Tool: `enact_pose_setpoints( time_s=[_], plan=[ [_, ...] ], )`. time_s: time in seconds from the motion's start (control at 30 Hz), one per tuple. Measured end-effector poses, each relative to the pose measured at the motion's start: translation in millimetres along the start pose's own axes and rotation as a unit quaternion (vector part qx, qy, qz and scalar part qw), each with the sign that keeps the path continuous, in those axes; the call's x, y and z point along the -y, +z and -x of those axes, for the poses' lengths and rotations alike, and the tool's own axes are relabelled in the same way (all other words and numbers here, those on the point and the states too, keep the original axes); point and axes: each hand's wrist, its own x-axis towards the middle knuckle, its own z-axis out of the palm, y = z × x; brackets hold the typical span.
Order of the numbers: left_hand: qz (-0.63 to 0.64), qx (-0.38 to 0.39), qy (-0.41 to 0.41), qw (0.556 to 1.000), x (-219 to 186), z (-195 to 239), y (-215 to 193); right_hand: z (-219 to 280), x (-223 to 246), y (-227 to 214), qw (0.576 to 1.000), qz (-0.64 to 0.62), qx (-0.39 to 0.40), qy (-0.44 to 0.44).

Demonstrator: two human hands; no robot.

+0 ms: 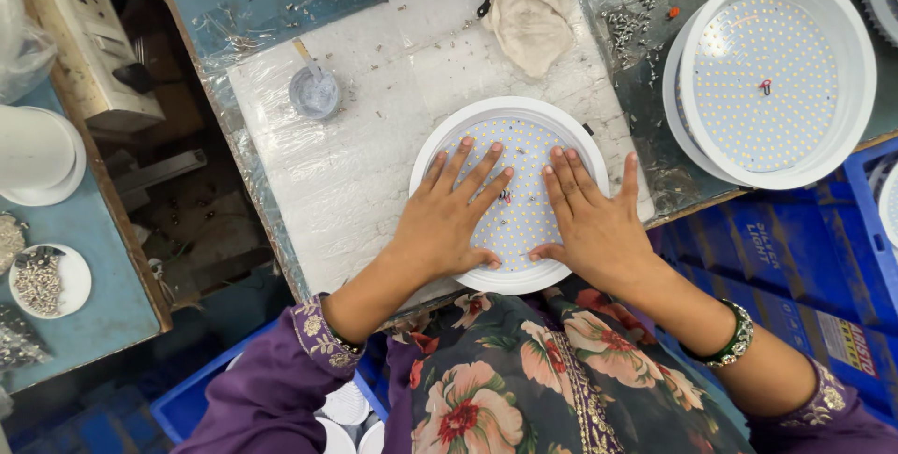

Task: The person places an LED panel into a plastic fixture, adjusts its position, and uses a suspended power screwdriver to secure it with several screws.

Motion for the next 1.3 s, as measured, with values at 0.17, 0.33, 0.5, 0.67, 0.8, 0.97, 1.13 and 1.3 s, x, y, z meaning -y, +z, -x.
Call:
enact_pose_setpoints(
  time_s=[0.17, 0.33, 0.5, 0.67, 0.8, 0.97, 1.13, 1.3],
  plan=[
    [-0.003, 0.012, -0.01, 1.0, -0.7, -2.1, 1.5, -1.0, -2.6, -0.8, 1.0, 0.018, 0.013, -0.005],
    [0.13, -0.097, 0.03, 0.986, 8.8, 7.3, -1.0, 4.1, -10.3, -7.4, 0.995, -0.045, -0.068, -0.055],
    [0.204, -0.27, -0.115, 0.934, 25.8, 45.2, -9.1, 3.6, -50.0, -62.2, 0.953, -0.221, -0.205, -0.01],
    [0.091, -0.313, -0.071, 0.943, 34.7, 44.4, -1.3, -47.4, -74.8, -143.2, 0.816, -0.418, -0.379, -0.124],
    [-0.024, -0.306, -0.024, 0.951, 39.1, 9.7, 12.6, -61.7, -81.0, -156.7, 0.833, -0.473, -0.272, -0.089],
    [-0.142, -0.297, 0.025, 0.944, 48.0, -6.4, 20.2, -47.7, -86.1, -147.3, 0.786, -0.561, -0.25, -0.069],
    [-0.149, -0.289, 0.053, 0.944, 55.6, -12.2, 17.4, -57.4, -95.7, -153.6, 0.71, -0.648, -0.265, -0.08],
    [-0.119, -0.271, 0.052, 0.954, 62.6, -18.0, 7.1, -25.3, -90.6, -153.4, 0.651, -0.696, -0.283, -0.109]
  ],
)
